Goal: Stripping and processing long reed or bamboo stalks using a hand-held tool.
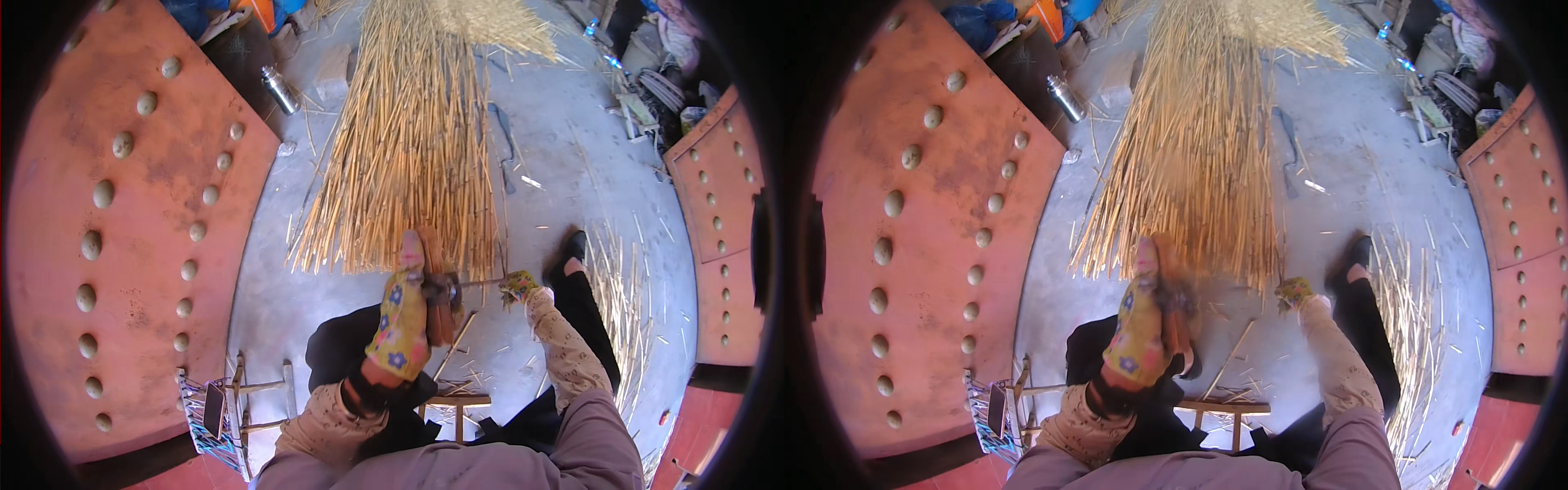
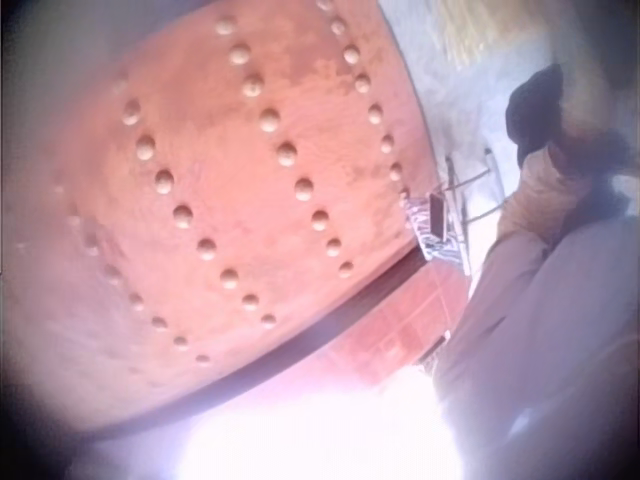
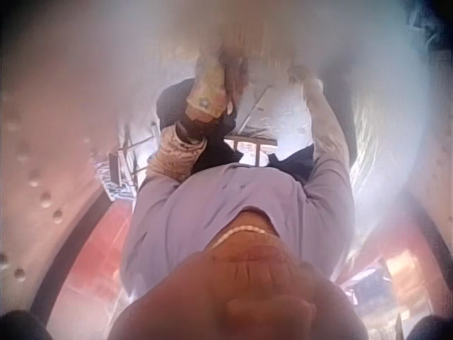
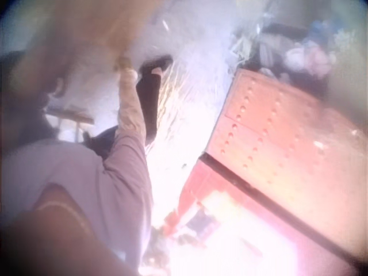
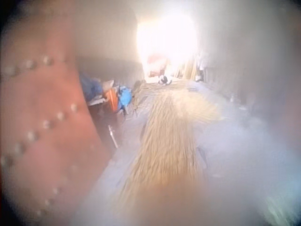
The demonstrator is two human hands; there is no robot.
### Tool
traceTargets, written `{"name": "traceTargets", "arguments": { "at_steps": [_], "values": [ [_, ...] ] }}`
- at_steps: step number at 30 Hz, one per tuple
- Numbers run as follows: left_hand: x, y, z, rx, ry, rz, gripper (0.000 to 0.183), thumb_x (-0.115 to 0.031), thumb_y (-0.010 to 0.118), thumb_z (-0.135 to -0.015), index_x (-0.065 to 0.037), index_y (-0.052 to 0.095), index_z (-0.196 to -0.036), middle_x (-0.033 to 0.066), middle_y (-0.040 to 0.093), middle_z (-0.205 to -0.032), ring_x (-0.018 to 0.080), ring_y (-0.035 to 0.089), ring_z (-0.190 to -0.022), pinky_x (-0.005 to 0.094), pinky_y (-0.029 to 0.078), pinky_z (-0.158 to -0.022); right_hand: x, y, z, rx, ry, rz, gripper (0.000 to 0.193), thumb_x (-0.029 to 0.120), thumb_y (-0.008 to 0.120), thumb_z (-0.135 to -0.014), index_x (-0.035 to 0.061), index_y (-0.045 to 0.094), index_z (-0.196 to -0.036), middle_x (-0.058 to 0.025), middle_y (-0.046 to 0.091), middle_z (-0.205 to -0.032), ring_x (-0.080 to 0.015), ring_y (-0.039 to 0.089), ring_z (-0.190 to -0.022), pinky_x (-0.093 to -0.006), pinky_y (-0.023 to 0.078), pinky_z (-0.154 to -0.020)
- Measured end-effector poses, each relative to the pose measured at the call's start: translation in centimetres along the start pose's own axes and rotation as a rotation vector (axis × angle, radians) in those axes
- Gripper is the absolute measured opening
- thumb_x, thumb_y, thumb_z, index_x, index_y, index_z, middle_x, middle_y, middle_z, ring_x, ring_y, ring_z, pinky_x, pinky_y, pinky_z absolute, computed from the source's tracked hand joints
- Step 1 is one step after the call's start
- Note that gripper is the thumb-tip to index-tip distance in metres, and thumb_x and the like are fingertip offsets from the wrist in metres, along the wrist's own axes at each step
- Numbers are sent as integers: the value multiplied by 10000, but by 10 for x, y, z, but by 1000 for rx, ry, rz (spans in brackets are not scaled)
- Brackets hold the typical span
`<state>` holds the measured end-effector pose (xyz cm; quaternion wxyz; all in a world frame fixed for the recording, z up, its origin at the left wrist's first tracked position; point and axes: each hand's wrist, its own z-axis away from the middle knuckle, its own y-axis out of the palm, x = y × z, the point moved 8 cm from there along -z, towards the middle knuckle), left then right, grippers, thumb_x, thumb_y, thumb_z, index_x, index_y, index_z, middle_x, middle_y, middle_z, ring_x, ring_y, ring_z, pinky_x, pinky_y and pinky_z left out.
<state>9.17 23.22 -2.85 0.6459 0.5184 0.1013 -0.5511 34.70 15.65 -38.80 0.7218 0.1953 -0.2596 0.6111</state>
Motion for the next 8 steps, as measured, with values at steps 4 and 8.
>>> {"name": "traceTargets", "arguments": {
  "at_steps": [4, 8],
  "values": [
    [18, 3, 5, -114, -182, -101, 479, -566, 503, -702, -87, 499, -716, 16, 486, -593, 142, 477, -499, 260, 399, -465, 47, 11, 87, -29, -101, 166, 293, 231, 584, -713, 76, 577, -962, -55, 578, -848, -161, 546, -751, -337, 450, -621],
    [34, -4, 8, -196, -64, -299, 542, -598, 516, -667, -69, 537, -784, 26, 546, -658, 151, 521, -544, 266, 422, -506, 72, 29, 131, 261, -286, -143, 394, 229, 597, -711, 48, 526, -1054, -70, 560, -984, -164, 529, -877, -328, 431, -719]
  ]
}}
